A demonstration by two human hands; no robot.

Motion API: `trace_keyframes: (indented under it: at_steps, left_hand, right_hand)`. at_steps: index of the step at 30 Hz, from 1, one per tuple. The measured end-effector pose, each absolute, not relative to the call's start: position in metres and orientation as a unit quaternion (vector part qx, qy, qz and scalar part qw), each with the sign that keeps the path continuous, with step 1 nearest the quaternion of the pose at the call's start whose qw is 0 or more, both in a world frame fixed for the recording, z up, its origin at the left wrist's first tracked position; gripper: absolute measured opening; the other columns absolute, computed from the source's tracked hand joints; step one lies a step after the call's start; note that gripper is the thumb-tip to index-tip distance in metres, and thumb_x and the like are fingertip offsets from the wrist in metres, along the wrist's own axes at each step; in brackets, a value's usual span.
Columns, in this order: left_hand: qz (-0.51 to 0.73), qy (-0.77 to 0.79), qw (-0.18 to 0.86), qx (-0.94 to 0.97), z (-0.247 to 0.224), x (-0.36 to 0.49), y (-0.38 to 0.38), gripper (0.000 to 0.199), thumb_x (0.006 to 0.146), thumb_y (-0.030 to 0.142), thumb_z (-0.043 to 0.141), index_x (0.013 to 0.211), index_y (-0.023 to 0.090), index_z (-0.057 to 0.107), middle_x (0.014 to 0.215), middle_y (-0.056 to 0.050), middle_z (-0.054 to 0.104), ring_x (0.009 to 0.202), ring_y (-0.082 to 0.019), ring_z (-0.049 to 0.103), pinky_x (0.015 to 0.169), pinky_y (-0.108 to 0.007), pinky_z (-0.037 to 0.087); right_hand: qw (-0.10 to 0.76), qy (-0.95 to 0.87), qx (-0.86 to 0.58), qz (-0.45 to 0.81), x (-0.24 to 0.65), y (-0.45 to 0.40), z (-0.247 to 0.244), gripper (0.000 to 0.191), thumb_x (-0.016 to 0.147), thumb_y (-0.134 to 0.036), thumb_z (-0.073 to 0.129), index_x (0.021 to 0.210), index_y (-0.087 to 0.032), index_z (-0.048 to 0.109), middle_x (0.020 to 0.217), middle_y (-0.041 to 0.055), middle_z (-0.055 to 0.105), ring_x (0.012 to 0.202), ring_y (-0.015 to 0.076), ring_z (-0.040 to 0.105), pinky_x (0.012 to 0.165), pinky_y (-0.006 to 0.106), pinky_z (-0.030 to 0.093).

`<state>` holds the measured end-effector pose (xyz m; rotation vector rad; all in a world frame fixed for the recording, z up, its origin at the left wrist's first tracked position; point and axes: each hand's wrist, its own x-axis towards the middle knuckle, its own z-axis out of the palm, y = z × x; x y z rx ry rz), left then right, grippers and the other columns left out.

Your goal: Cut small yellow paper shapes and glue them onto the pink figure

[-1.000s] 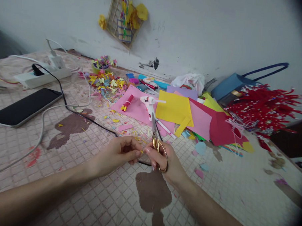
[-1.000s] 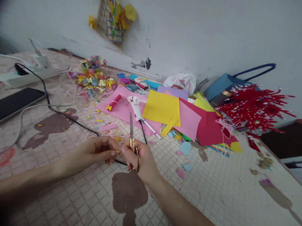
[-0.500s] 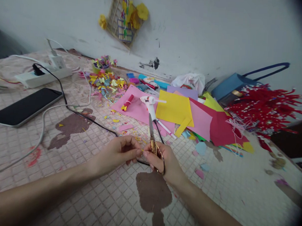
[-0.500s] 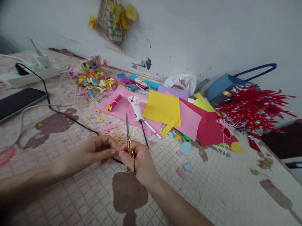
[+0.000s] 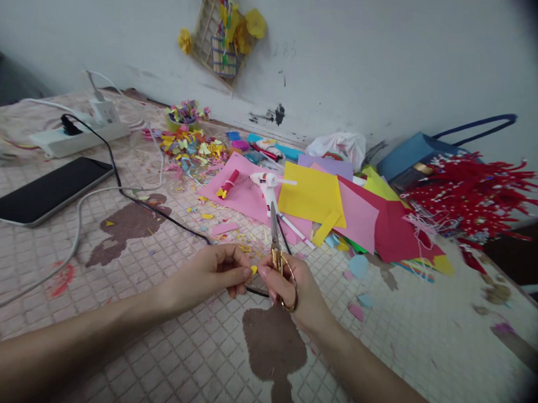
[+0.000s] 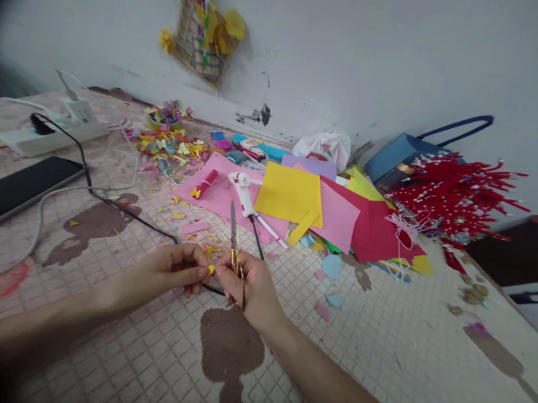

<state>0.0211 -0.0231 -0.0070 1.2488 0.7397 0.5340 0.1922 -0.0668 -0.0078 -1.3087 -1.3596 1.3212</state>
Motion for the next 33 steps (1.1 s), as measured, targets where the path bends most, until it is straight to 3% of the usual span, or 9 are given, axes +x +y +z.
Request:
trace_keyframes:
  at_steps: [10,17,25,33]
  left_hand:
    - [0.296,0.347,0.715,0.530,-0.0031,0.0190,-0.0216,0.020,0.078,0.033,0.061,0.073,0.015,0.052,0.061,0.003,0.057,0.054,-0.008,0.050,0.054,-0.022,0.039]
    - [0.283,0.343,0.670,0.594,-0.0045,0.0195,-0.0225,0.017,0.077,0.031,0.059,0.073,0.015,0.053,0.060,0.004,0.054,0.057,-0.010,0.050,0.056,-0.023,0.039]
    - [0.255,0.344,0.684,0.590,-0.0015,0.0201,-0.0245,0.018,0.077,0.030,0.060,0.071,0.014,0.054,0.058,0.003,0.055,0.054,-0.009,0.049,0.053,-0.022,0.038]
    - [0.337,0.344,0.698,0.530,-0.0020,0.0173,-0.0221,0.018,0.078,0.030,0.062,0.074,0.014,0.054,0.066,0.001,0.060,0.061,-0.010,0.054,0.058,-0.022,0.043]
  right_hand:
    - [0.418,-0.535,-0.506,0.533,0.1932,-0.0717,-0.0058,0.034,0.087,-0.044,0.047,0.069,-0.016,0.052,0.044,-0.0070,0.040,0.039,0.0057,0.035,0.040,0.018,0.029]
    - [0.405,-0.546,-0.528,0.508,0.1926,-0.0687,-0.0047,0.016,0.080,-0.031,0.057,0.080,-0.015,0.058,0.048,-0.0074,0.043,0.041,0.0059,0.040,0.041,0.017,0.032]
    - [0.390,-0.560,-0.525,0.508,0.1922,-0.0673,-0.0030,0.017,0.082,-0.029,0.053,0.072,-0.016,0.054,0.047,-0.0071,0.042,0.043,0.0064,0.038,0.043,0.017,0.033]
    - [0.405,-0.525,-0.516,0.543,0.1927,-0.0763,0.0000,0.038,0.087,-0.049,0.044,0.073,-0.016,0.053,0.046,-0.0067,0.040,0.041,0.0067,0.036,0.043,0.019,0.030]
